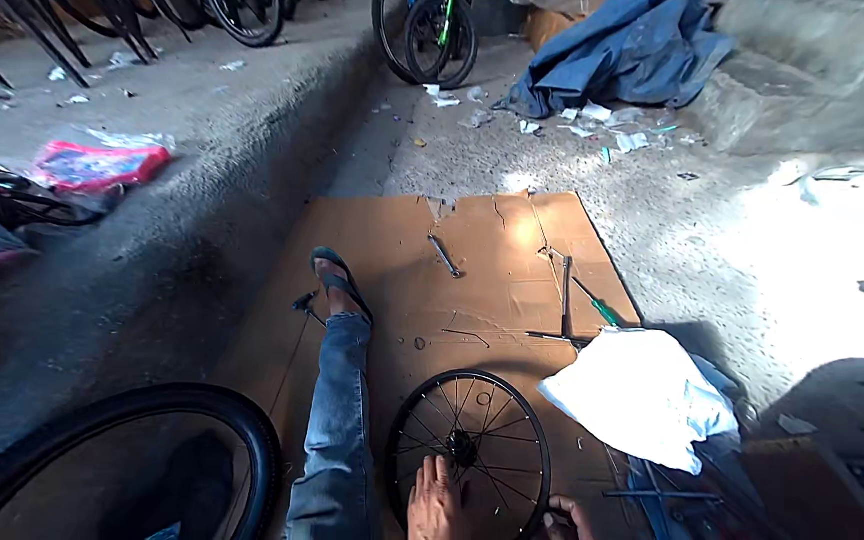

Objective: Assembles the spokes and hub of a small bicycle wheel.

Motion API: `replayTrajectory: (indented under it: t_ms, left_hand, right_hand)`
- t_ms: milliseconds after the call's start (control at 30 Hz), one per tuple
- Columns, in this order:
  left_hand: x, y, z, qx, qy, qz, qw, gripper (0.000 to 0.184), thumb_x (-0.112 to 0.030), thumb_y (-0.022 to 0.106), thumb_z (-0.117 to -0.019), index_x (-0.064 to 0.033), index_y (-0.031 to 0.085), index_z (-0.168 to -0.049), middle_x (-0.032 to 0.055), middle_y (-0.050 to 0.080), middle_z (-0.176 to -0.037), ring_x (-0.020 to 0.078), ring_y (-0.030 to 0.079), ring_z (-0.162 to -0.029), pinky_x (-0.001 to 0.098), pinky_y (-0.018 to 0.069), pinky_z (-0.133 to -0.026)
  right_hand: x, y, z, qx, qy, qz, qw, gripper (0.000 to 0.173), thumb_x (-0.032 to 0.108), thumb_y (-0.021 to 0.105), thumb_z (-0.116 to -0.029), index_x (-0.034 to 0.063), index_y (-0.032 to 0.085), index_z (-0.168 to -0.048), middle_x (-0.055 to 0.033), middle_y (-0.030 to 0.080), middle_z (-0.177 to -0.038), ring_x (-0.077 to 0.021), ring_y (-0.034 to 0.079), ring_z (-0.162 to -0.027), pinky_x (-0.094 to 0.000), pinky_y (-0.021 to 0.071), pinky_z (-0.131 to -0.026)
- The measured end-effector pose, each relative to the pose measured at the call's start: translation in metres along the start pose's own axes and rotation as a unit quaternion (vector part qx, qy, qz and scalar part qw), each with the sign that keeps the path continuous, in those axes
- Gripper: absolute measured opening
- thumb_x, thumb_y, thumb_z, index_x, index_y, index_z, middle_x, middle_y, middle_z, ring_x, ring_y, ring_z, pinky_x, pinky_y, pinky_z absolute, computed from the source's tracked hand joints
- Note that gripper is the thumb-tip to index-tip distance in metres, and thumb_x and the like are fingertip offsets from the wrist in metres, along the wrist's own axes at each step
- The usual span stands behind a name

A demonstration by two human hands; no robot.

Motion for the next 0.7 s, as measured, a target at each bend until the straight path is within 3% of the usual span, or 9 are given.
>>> replayTrajectory:
  t_ms: [133, 233, 367, 433, 600, 700]
  left_hand:
    - [0.026, 0.023, -0.001, 0.16, -0.023, -0.021, 0.987, 0.044, -0.039, 0.043, -0.1078, -0.0084, 0.065, -0.13, 0.0159, 0.068, -0.128, 0.0343, 0.069, -0.113, 0.0551, 0.0554, -0.095]
    - [0.014, 0.04, 0.004, 0.216, 0.005, 0.064, 0.974, 0.047, -0.04, 0.038, -0.1096, -0.0058, 0.066, -0.125, 0.0195, 0.072, -0.111, 0.0357, 0.07, -0.104, 0.0574, 0.055, -0.092]
    - [-0.005, 0.058, 0.012, 0.321, 0.042, 0.071, 0.943, 0.054, -0.047, 0.033, -0.1103, -0.008, 0.06, -0.135, 0.019, 0.07, -0.12, 0.036, 0.068, -0.113, 0.0603, 0.0514, -0.098]
    - [-0.008, 0.067, 0.013, 0.362, 0.066, 0.141, 0.919, 0.053, -0.045, 0.033, -0.1111, -0.0055, 0.062, -0.131, 0.0186, 0.069, -0.117, 0.0328, 0.067, -0.11, 0.0566, 0.0511, -0.099]
    - [-0.009, 0.079, 0.011, 0.362, 0.102, 0.267, 0.887, 0.048, -0.045, 0.04, -0.1097, -0.0044, 0.065, -0.117, 0.0131, 0.068, -0.099, 0.0236, 0.068, -0.09, 0.0471, 0.0558, -0.087]
    - [-0.007, 0.085, 0.006, 0.317, 0.09, 0.362, 0.872, 0.04, -0.041, 0.053, -0.1066, -0.0057, 0.071, -0.103, 0.0061, 0.071, -0.091, 0.0157, 0.069, -0.081, 0.0385, 0.059, -0.08]
  right_hand:
    - [0.009, 0.0, -0.003, -0.022, 0.029, -0.006, 0.999, 0.031, 0.007, 0.06, -0.0974, -0.01, 0.057, -0.123, -0.0202, 0.065, -0.114, -0.017, 0.069, -0.09, -0.0321, 0.0606, -0.079]
    - [0.004, -0.006, -0.006, -0.039, 0.048, -0.042, 0.997, 0.032, 0.011, 0.062, -0.0967, -0.0067, 0.059, -0.123, -0.014, 0.067, -0.108, -0.0138, 0.068, -0.092, -0.0312, 0.0594, -0.081]
    - [0.009, -0.011, -0.017, -0.047, 0.075, -0.066, 0.994, 0.037, 0.018, 0.063, -0.0961, -0.0034, 0.058, -0.126, -0.0088, 0.068, -0.103, -0.0119, 0.067, -0.091, -0.03, 0.0581, -0.08]
    - [0.008, -0.014, -0.025, -0.05, 0.071, -0.08, 0.993, 0.039, 0.021, 0.065, -0.0942, -0.0018, 0.059, -0.126, -0.0089, 0.069, -0.105, -0.0139, 0.068, -0.092, -0.0314, 0.0589, -0.081]
    - [0.004, -0.024, -0.033, -0.053, 0.056, -0.082, 0.994, 0.037, 0.022, 0.064, -0.0941, -0.0002, 0.062, -0.123, -0.0103, 0.068, -0.111, -0.0159, 0.069, -0.098, -0.0325, 0.0608, -0.084]
    - [-0.007, -0.034, -0.025, 0.006, 0.032, 0.101, 0.994, 0.025, 0.014, 0.061, -0.0969, 0.0005, 0.069, -0.117, -0.0106, 0.072, -0.11, -0.016, 0.072, -0.092, -0.0336, 0.063, -0.081]
Point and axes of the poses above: each hand's wrist, its own z-axis away from the middle knuckle, its own y-axis out of the palm, x = y × z, the point moved 6 cm from there along -z, towards the middle knuckle
